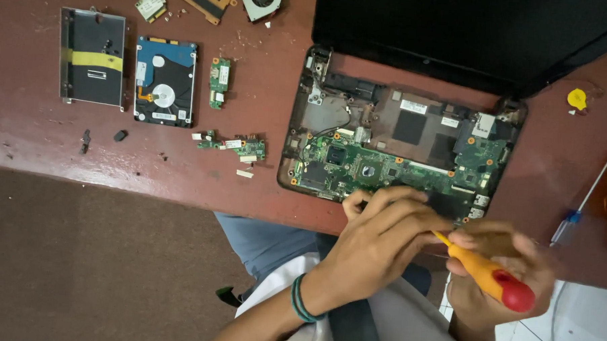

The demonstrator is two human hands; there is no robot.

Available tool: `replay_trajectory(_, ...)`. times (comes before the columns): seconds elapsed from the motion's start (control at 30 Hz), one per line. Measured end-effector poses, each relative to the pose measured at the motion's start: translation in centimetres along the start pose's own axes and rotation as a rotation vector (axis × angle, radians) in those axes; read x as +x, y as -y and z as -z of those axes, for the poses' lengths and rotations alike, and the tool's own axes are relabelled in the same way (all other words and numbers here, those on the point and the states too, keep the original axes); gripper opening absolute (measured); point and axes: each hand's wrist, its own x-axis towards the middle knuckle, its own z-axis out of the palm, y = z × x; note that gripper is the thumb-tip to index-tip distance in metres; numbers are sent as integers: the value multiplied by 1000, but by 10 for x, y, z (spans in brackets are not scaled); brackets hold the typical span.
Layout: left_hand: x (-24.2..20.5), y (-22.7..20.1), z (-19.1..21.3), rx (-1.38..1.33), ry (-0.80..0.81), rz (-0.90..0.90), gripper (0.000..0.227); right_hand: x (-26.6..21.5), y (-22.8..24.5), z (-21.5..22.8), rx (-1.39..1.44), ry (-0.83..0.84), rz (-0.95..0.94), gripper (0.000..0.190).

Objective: The person uses a screwdriver to remove screws from a laptop motherboard and then lifts the board out of the laptop chassis. They hold the motherboard in their hands, turning it over to show both sides, while other disassembled parts like a hard drive and fan sit on the table.

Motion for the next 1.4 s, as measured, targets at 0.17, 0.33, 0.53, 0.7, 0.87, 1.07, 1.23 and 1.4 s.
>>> replay_trajectory(0.17,-1,-1,4,-38,32,1,15,11,1,-8,132,22,95,24)
replay_trajectory(0.33,-1,-2,0,73,16,47,15,1,-16,5,69,23,81,32)
replay_trajectory(0.53,2,-2,-2,23,17,36,18,-3,-17,6,81,7,25,53)
replay_trajectory(0.7,1,-1,1,41,34,57,30,13,-3,-5,141,31,75,49)
replay_trajectory(0.87,1,0,-3,188,-29,31,11,6,-23,6,230,59,29,35)
replay_trajectory(1.07,0,-4,0,192,27,130,32,3,-29,20,-63,108,52,31)
replay_trajectory(1.23,-3,-3,8,238,14,137,41,0,-39,9,124,40,-23,49)
replay_trajectory(1.4,-6,0,6,258,17,137,29,4,-43,7,155,36,59,49)
